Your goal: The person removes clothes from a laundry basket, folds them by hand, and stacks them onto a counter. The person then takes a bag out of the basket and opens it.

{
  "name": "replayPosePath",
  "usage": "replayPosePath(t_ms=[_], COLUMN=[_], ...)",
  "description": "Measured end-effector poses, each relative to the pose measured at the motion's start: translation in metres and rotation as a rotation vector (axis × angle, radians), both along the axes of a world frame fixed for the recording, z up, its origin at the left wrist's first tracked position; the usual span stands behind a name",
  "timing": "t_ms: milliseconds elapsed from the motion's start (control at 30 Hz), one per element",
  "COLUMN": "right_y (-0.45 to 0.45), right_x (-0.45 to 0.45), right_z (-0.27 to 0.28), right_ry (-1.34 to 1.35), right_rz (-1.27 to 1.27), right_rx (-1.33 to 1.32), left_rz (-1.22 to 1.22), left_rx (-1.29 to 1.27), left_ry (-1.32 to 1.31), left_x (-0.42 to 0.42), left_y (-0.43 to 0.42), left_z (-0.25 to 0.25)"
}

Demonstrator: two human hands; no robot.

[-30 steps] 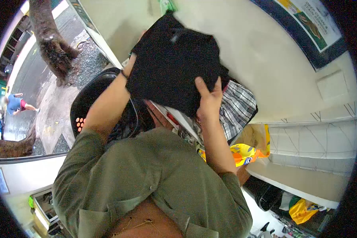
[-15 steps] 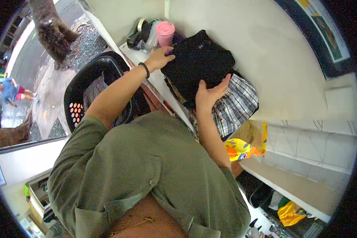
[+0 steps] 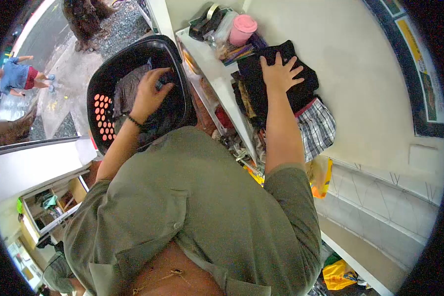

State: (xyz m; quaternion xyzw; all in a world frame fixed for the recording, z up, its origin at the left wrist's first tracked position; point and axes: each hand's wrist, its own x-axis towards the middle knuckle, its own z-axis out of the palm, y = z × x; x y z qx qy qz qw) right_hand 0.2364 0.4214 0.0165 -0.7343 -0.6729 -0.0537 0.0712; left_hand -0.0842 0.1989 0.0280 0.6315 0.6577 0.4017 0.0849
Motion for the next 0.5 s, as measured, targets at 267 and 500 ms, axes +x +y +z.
replayPosePath(t_ms=[267, 500], right_y=[-0.012, -0.101], right_x=[-0.001, -0.027], right_z=[0.004, -0.018], right_ry=[0.018, 0.184], right_rz=[-0.002, 0.117], right_rx=[-0.075, -0.013], left_rz=[0.232, 0.275], left_rx=[-0.459, -0.480], left_ry=[0.308, 0.289], left_x=[-0.093, -0.083], left_y=[-0.089, -0.073], left_z=[-0.155, -0.115])
